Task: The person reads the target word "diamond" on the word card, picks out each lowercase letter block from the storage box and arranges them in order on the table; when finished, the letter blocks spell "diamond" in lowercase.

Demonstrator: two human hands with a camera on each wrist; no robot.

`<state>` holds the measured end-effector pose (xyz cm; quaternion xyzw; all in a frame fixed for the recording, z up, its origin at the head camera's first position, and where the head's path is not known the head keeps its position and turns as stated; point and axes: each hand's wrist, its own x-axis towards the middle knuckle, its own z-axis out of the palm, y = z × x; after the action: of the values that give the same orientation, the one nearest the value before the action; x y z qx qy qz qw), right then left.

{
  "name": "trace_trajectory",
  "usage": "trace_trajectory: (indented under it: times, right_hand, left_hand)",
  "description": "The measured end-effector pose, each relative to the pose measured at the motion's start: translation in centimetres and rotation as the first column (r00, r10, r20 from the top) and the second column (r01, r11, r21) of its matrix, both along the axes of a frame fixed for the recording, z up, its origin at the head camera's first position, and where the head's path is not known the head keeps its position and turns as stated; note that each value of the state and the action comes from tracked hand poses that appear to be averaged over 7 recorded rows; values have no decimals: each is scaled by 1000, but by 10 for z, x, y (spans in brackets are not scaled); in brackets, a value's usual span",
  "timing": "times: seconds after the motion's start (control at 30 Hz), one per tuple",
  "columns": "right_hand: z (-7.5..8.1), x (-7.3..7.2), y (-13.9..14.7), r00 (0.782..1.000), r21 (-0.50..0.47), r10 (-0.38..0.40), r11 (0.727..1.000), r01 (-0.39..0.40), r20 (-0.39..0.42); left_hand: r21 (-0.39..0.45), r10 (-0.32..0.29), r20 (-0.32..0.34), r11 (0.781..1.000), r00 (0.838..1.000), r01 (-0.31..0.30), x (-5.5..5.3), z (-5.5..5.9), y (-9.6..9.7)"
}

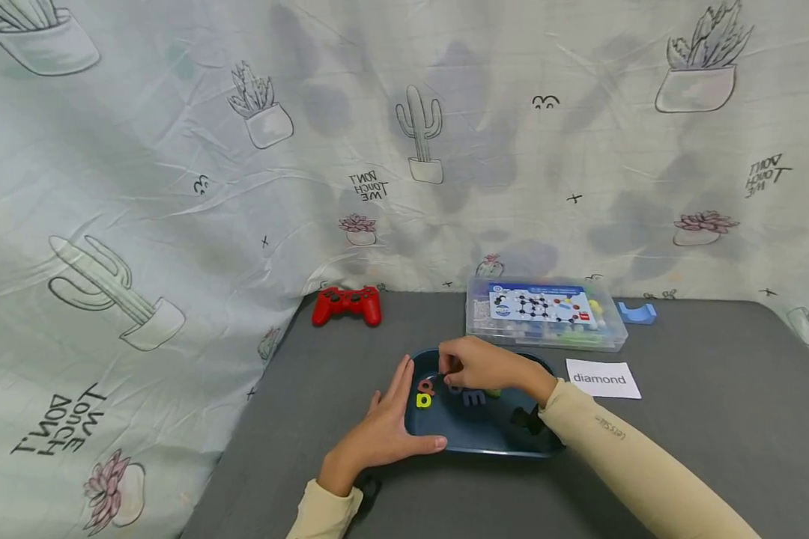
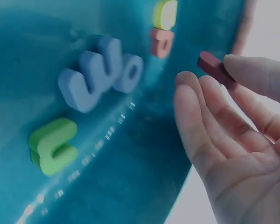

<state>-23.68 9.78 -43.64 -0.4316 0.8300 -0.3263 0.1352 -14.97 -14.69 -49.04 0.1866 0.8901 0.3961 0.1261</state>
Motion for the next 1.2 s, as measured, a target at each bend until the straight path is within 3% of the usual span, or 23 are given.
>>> trace_trajectory:
  times: [0.2,0.4,0.77,0.97,1.2]
  right_hand:
    - [15,11,18,999,-84,-22,996,25,37]
    - [21,20,41,994,-152,-61,986,75,94]
    - [25,33,77,982,-213,-188,959,186,15]
    - [29,42,95,953,-201,-301,934,294,-7]
    - [30,54,118,914,-264,-407,880,395,12]
  left_hand:
    - [4,-3,-4,1000,1000,3,1,0,0]
    - [-10,12,-5,1000,1000,-12,1,2,0]
    - [-46,46,-1,998,999,-46,-2,2,4]
    - [-64,54,2,996,999,-54,-3,3,5]
    - [-67,60,2,996,998,-60,-3,4,5]
